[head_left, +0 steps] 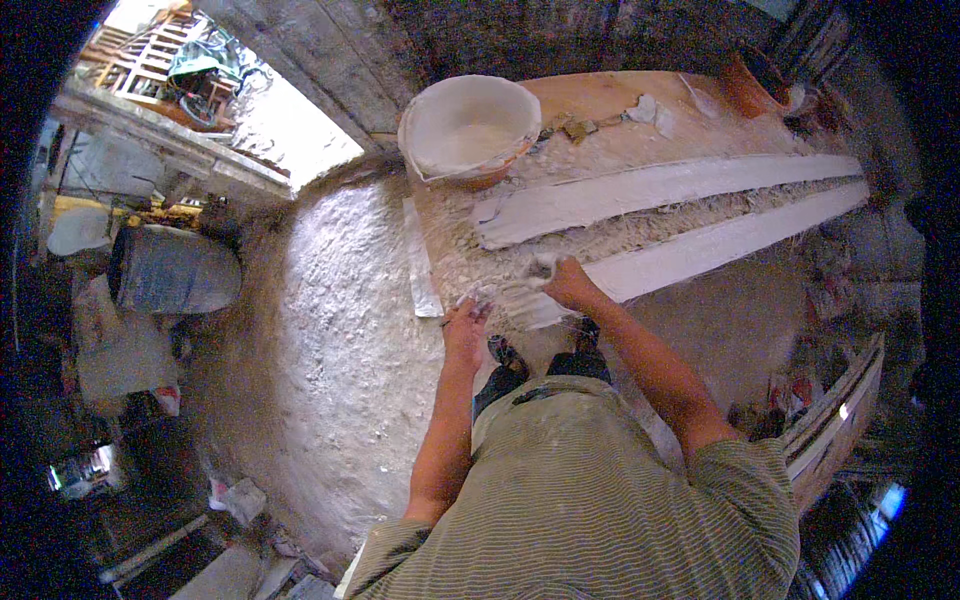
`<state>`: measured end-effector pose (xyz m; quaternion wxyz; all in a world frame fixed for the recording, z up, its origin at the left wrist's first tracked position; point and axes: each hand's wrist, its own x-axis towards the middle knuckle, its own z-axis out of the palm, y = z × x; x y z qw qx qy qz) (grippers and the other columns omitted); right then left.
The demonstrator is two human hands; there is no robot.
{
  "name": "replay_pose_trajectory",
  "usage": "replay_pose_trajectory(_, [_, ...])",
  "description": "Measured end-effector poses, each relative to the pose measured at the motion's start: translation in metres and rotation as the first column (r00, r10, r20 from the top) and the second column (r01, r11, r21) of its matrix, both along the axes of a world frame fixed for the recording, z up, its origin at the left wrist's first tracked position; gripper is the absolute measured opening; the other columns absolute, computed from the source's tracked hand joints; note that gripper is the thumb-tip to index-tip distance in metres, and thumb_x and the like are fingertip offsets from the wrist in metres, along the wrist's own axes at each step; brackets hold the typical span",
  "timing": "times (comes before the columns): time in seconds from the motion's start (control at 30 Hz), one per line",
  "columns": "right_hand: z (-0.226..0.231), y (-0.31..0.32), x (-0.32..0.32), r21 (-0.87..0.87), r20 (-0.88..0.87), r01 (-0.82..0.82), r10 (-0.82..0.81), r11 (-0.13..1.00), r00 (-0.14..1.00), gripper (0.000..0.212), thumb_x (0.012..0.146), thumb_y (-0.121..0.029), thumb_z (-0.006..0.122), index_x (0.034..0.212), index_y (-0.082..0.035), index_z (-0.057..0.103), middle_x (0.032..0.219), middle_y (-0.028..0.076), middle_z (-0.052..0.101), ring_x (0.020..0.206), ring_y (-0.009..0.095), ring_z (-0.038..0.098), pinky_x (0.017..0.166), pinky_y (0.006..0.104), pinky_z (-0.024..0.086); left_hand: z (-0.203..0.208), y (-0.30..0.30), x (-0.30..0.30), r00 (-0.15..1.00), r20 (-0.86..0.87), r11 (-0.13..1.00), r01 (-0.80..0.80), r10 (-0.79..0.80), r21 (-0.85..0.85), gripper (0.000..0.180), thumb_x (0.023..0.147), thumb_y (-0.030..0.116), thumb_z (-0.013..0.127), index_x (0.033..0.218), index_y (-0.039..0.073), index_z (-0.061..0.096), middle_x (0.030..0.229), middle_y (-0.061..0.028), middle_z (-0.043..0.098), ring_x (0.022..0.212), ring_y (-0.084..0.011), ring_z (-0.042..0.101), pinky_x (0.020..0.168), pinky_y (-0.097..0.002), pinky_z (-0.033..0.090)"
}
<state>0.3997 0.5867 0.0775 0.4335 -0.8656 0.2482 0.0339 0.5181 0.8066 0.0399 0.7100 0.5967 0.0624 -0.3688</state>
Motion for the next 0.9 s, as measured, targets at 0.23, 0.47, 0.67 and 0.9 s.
replay_pose_trajectory(0.23, [-0.013, 0.033, 0.008, 0.052, -0.027, 0.074, -0.073, 0.996, 0.997, 0.044, 0.080, -0.026, 0.078, 0.117, -0.003, 0.069, 0.107, 0.025, 0.072, 0.102, 0.040, 0.070, 0.093, 0.0475, 0.054, -0.016, 0.005, 0.009, 0.978, -0.205, 0.990, 0.000, -0.030, -0.143, 0.017, 0.093, 0.015, 0.073, 0.101, 0.002, 0.068, 0.102, -0.0126, 0.072, 0.094, -0.0257, 0.070, 0.086, -0.0381, 0.059])
replay_pose_trajectory(0.47, [0.003, 0.038, 0.046, -0.176, 0.047, -0.053, 0.063, 0.983, 0.997, 0.044, 0.084, -0.028, 0.071, 0.116, 0.002, 0.069, 0.108, 0.029, 0.069, 0.105, 0.044, 0.067, 0.094, 0.0475, 0.055, -0.013, -0.015, 0.030, 0.989, -0.120, 0.992, 0.072, -0.085, -0.104, 0.015, 0.094, 0.012, 0.073, 0.102, -0.001, 0.070, 0.097, -0.0103, 0.074, 0.085, -0.0231, 0.072, 0.079, -0.0367, 0.061])
replay_pose_trajectory(0.67, [0.011, 0.041, 0.068, -0.393, -0.418, -0.407, 0.234, 0.825, 0.878, 0.045, 0.085, -0.031, 0.068, 0.112, 0.003, 0.072, 0.114, 0.031, 0.067, 0.114, 0.046, 0.064, 0.098, 0.0517, 0.054, -0.012, -0.010, 0.042, 0.874, 0.245, 0.891, 0.347, -0.420, 0.292, 0.019, 0.094, 0.016, 0.073, 0.103, -0.001, 0.074, 0.093, -0.0082, 0.075, 0.079, -0.0176, 0.069, 0.073, -0.0325, 0.056])
replay_pose_trajectory(0.9, [0.002, 0.059, 0.062, -0.315, -0.590, -0.747, 0.496, 0.585, 0.637, 0.055, 0.077, -0.033, 0.078, 0.117, 0.004, 0.072, 0.130, 0.028, 0.062, 0.118, 0.044, 0.063, 0.100, 0.0557, 0.053, -0.027, 0.013, 0.019, 0.767, 0.300, 0.812, 0.456, -0.566, 0.365, 0.028, 0.083, 0.022, 0.081, 0.100, 0.001, 0.075, 0.085, -0.0116, 0.074, 0.075, -0.0220, 0.068, 0.071, -0.0379, 0.053])
